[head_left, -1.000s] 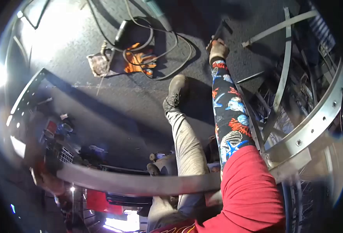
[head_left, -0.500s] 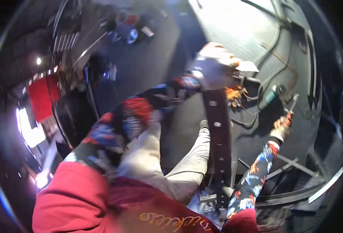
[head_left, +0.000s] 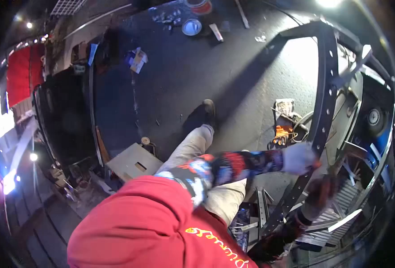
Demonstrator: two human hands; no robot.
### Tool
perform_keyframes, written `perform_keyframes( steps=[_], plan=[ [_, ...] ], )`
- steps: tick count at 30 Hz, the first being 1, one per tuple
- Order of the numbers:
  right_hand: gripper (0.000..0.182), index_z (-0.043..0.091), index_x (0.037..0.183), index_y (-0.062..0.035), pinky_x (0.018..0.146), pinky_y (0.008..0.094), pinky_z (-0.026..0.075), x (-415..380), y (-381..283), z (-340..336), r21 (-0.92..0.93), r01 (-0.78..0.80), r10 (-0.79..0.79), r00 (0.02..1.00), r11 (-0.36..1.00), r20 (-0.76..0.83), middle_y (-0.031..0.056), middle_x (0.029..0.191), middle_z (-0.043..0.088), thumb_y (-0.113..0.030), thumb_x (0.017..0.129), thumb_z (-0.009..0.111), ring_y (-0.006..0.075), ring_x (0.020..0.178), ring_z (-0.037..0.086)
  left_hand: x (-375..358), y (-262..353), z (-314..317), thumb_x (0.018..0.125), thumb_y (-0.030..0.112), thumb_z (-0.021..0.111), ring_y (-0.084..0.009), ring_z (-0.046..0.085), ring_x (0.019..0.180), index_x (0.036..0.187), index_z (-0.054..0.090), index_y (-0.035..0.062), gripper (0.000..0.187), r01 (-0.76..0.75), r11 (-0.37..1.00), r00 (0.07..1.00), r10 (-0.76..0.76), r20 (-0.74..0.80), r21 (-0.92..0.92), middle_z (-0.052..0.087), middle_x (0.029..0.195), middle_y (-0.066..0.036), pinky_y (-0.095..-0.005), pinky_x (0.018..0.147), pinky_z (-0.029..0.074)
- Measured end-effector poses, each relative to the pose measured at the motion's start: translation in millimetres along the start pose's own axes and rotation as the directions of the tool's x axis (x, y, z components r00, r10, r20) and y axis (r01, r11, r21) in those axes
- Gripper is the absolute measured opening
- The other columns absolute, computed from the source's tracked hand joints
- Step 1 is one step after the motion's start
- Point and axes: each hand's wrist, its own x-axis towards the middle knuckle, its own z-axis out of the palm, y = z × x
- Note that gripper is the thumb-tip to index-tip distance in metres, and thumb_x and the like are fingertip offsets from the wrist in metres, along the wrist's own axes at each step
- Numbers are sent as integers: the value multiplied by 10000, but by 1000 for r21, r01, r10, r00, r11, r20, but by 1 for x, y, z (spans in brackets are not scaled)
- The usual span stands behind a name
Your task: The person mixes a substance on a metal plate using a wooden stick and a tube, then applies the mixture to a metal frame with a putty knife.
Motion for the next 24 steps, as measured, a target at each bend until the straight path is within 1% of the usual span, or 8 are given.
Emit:
perform_keyframes(
  steps=[4, 5, 8, 10, 11, 13, 19, 24],
  plan=[
    [456, 575, 1232, 48, 506, 213, 393, -7, -12, 131, -118, -323, 343, 868, 939, 359, -7, 749, 574, -290, 929, 620, 69, 610, 516, -153, -35, -153, 871, 370, 597, -341, 668, 888, 1108, 696, 156, 335, 633, 772, 754, -600, 266, -52, 699, 1015, -131, -409, 803, 528],
    [440, 582, 1223, 53, 509, 212, 397, -3, -21, 167, -306, -341, 437, 833, 889, 340, -12, 759, 584, -273, 930, 613, 70, 621, 529, -175, -53, -205, 852, 415, 594, -329, 671, 931, 1064, 713, 151, 359, 786, 571, 460, -796, 393, 238, 702, 1003, -142, -404, 814, 520],
    [432, 579, 1244, 57, 579, 212, 444, 4, -7, 248, -47, -486, 438, 738, 873, 512, 19, 859, 633, -193, 893, 617, 83, 697, 574, -261, -80, -333, 826, 445, 617, -315, 703, 837, 954, 730, 46, 434, 972, 177, 187, -981, -55, 154, 715, 902, -190, -377, 763, 543],
    [465, 557, 1275, 62, 663, 231, 489, 14, -14, 292, -30, -546, 453, 663, 837, 596, 60, 957, 659, -138, 862, 634, 109, 772, 608, -347, -124, -404, 808, 370, 603, -361, 688, 851, 946, 736, 56, 367, 965, 258, 261, -936, -235, 45, 699, 950, -207, -411, 777, 547],
    [487, 544, 1290, 64, 714, 241, 509, 21, -20, 312, -49, -582, 484, 624, 812, 613, 82, 1010, 667, -118, 849, 645, 123, 815, 624, -363, -128, -447, 788, 266, 637, -362, 687, 855, 932, 725, 29, 291, 868, 264, 390, -887, -247, 420, 705, 951, -204, -407, 777, 542],
    [495, 539, 1298, 58, 792, 264, 534, 42, -12, 345, -19, -566, 435, 611, 824, 661, 111, 1085, 668, -98, 844, 656, 156, 912, 652, -401, -153, -500, 753, 180, 673, -346, 690, 878, 945, 712, -4, 269, 938, 333, 235, -820, -521, -101, 708, 962, -207, -381, 783, 538],
    [410, 595, 1264, 23, 694, 255, 534, 125, -3, 443, -43, -485, 396, 657, 874, 641, 95, 1028, 697, -70, 867, 631, 137, 831, 657, -316, -133, -561, 769, 31, 631, -197, 693, 725, 983, 673, -56, 234, 676, 385, 117, -898, -425, -628, 709, 875, -145, -328, 668, 556],
    [417, 611, 1255, -10, 612, 271, 525, 198, 9, 518, -70, -433, 385, 700, 898, 602, 90, 1018, 703, -97, 849, 644, 155, 734, 654, -278, -168, -545, 809, 43, 636, -181, 670, 741, 1024, 649, -52, 236, 690, 412, 184, -895, -406, -596, 691, 857, -104, -316, 644, 537]
  ],
)
